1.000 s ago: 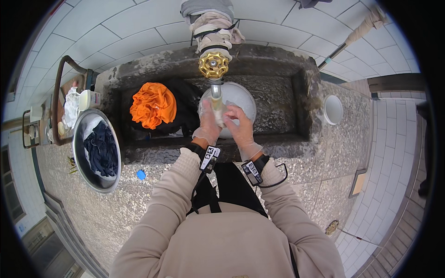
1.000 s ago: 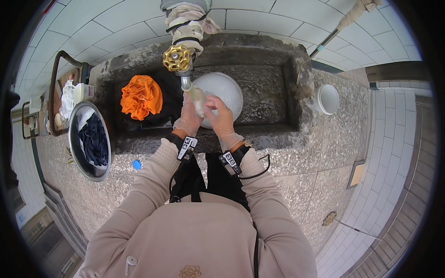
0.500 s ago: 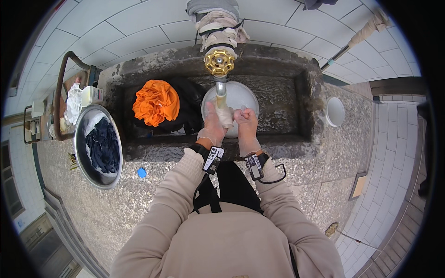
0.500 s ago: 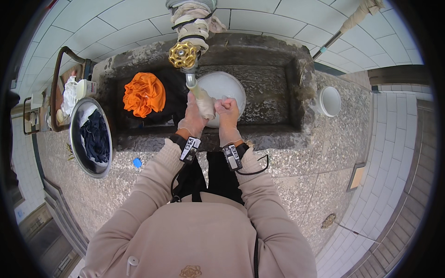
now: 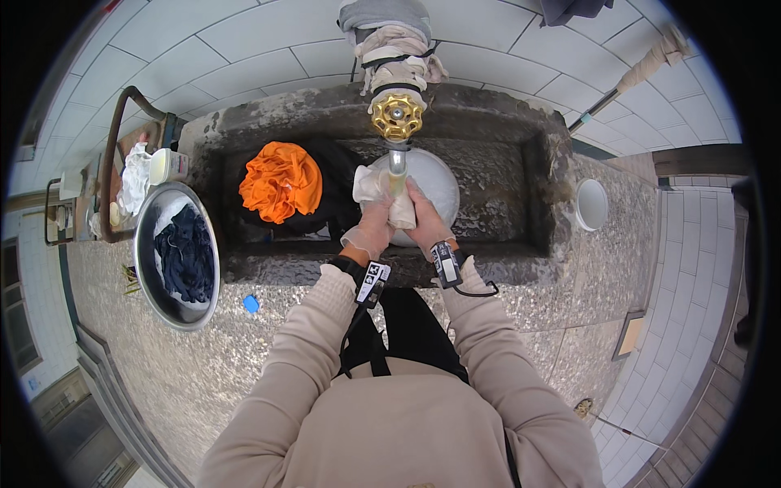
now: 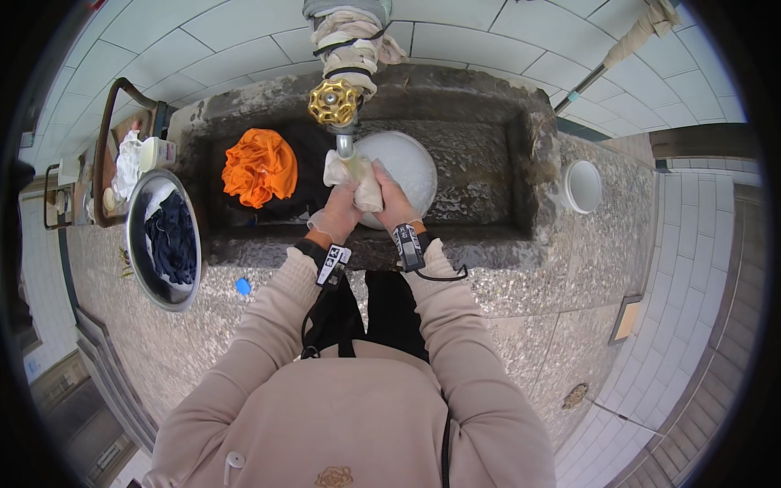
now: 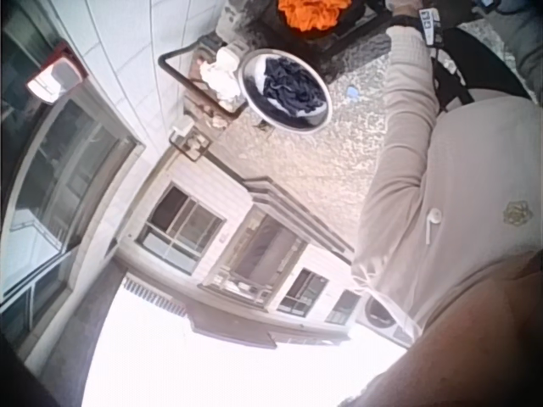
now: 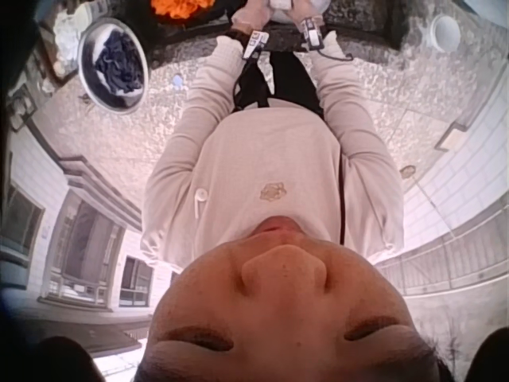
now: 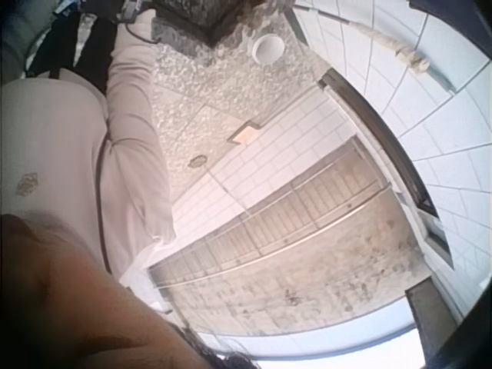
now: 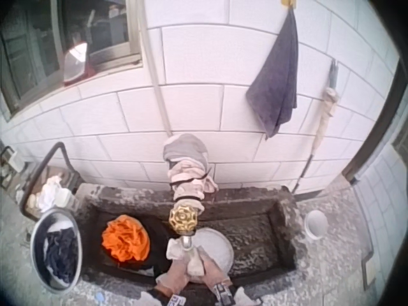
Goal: The person hand-washes a dark garment in a metal basin filled with soapy water, repeatedly agitating and squeezing the fabric. They then rinse a small white cloth under a running tap and wring it out.
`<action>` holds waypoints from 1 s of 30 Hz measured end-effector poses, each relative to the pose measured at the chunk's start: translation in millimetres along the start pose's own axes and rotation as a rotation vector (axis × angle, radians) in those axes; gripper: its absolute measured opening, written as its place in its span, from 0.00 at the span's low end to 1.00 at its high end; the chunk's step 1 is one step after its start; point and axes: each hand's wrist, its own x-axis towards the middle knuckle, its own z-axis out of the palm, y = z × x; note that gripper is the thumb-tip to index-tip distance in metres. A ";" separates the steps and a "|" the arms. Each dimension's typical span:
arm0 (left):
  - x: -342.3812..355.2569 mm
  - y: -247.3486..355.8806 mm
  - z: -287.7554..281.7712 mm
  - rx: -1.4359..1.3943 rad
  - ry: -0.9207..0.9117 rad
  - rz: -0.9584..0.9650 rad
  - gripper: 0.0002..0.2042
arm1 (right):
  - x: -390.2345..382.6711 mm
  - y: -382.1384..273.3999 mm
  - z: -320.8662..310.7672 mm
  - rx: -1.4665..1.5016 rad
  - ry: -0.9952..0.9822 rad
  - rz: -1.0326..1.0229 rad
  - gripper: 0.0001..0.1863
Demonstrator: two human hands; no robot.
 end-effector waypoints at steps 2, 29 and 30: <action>7.2 -3.9 -9.6 0.170 0.008 0.072 0.20 | 0.5 3.1 -2.1 -0.057 0.023 -0.060 0.23; 49.8 -68.2 -20.3 0.061 -0.024 -0.148 0.20 | -1.1 3.1 -7.3 -1.273 0.721 -0.775 0.15; 51.3 -67.5 -20.4 0.027 -0.075 -0.136 0.20 | 3.0 0.8 -10.9 -1.309 0.729 -0.659 0.16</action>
